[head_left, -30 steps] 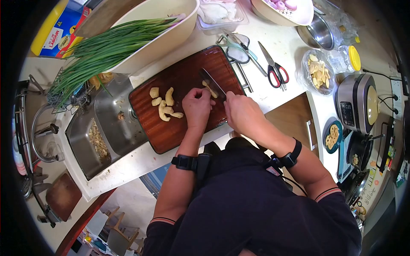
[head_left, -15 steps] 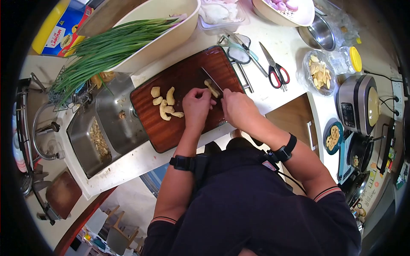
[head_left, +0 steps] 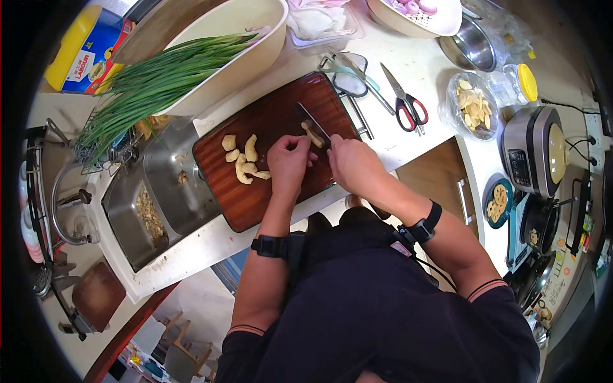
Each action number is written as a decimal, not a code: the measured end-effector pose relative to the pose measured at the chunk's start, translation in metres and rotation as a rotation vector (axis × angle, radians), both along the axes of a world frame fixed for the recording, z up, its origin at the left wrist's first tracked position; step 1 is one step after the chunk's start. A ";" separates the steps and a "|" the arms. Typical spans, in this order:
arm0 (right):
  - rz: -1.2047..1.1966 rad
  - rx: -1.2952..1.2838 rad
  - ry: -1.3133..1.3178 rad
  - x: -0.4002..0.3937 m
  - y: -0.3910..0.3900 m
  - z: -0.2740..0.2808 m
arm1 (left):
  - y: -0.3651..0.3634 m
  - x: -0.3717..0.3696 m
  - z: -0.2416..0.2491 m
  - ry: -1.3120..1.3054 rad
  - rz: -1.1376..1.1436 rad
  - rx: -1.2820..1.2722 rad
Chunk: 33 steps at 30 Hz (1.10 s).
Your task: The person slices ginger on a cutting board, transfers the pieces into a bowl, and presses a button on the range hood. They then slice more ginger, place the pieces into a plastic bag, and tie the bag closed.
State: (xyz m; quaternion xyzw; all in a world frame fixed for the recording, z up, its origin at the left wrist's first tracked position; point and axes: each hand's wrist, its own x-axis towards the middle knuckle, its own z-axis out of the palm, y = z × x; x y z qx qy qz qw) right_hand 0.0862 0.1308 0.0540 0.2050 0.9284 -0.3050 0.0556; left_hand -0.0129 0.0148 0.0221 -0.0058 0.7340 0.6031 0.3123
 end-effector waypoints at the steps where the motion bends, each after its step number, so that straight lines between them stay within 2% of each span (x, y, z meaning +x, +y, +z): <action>1: 0.007 -0.006 -0.007 0.000 -0.002 -0.001 | -0.001 0.000 0.000 -0.002 -0.001 0.007; 14: 0.029 0.012 0.036 -0.001 -0.002 0.006 | -0.001 -0.006 0.000 -0.032 0.001 0.001; 20: 0.046 0.015 0.028 0.002 -0.001 0.009 | -0.001 -0.016 0.008 -0.064 -0.079 -0.097; 28: 0.049 0.016 0.009 0.000 0.001 0.015 | -0.003 -0.016 0.002 -0.130 -0.042 -0.019; 33: 0.014 0.001 0.008 0.000 0.002 0.018 | 0.000 -0.008 0.003 -0.074 -0.040 -0.020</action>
